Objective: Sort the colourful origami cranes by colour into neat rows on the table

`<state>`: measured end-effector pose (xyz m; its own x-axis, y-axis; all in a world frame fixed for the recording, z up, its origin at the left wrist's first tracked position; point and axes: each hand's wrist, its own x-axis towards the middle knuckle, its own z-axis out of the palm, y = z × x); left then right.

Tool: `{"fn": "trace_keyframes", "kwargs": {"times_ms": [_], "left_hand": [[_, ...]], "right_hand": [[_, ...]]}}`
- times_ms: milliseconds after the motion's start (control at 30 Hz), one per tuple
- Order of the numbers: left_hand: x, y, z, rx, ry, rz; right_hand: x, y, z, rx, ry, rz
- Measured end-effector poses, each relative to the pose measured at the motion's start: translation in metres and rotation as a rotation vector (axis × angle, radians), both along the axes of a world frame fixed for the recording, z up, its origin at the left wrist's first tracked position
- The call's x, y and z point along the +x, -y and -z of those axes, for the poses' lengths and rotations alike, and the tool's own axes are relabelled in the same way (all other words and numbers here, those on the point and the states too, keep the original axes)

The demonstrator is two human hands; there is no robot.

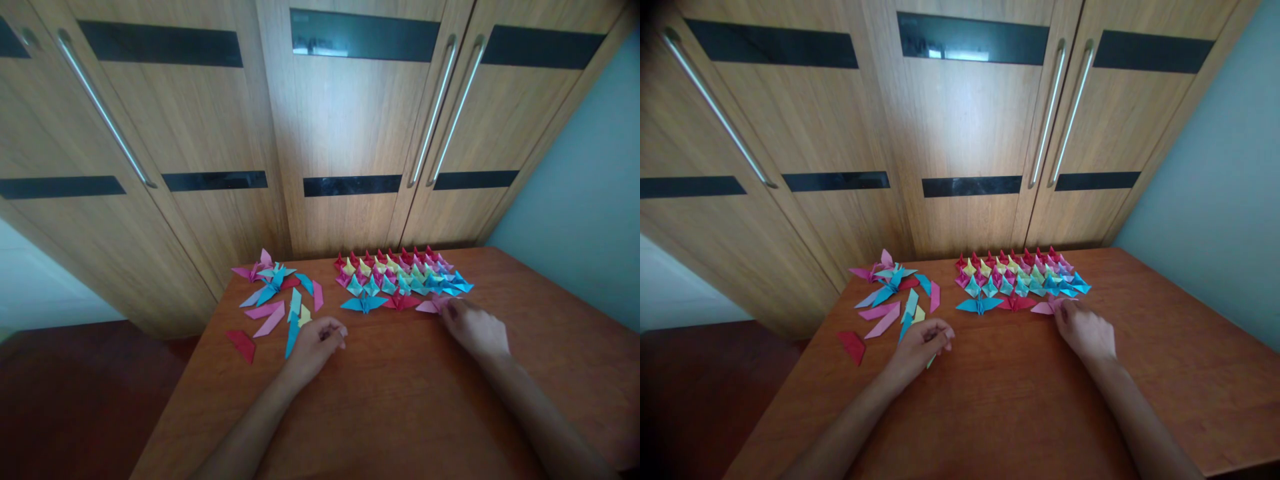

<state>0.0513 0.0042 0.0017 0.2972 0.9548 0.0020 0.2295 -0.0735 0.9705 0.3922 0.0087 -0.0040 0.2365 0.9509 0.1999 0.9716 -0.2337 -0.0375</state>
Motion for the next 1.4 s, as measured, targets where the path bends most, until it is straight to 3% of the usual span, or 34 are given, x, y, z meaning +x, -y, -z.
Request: {"fn": "trace_keyframes", "kwargs": {"times_ms": [433, 867, 1133, 1233, 1400], "left_hand": [[0.0, 0.0, -0.001, -0.005, -0.002, 0.02], [-0.001, 0.0, -0.003, -0.004, -0.008, 0.029], [-0.002, -0.001, -0.001, 0.012, -0.029, 0.032], [-0.006, -0.003, -0.005, 0.074, -0.091, 0.022], [-0.031, -0.019, -0.013, 0.318, -0.38, -0.133]], "right_hand": [[0.002, -0.009, 0.005, -0.018, -0.01, 0.098], [-0.004, -0.015, 0.008, -0.043, 0.005, 0.1], [-0.009, -0.006, -0.002, 0.101, -0.012, 0.113], [-0.02, -0.004, -0.006, 0.27, -0.038, 0.05], [-0.065, -0.003, -0.01, 0.385, -0.258, -0.27]]}}
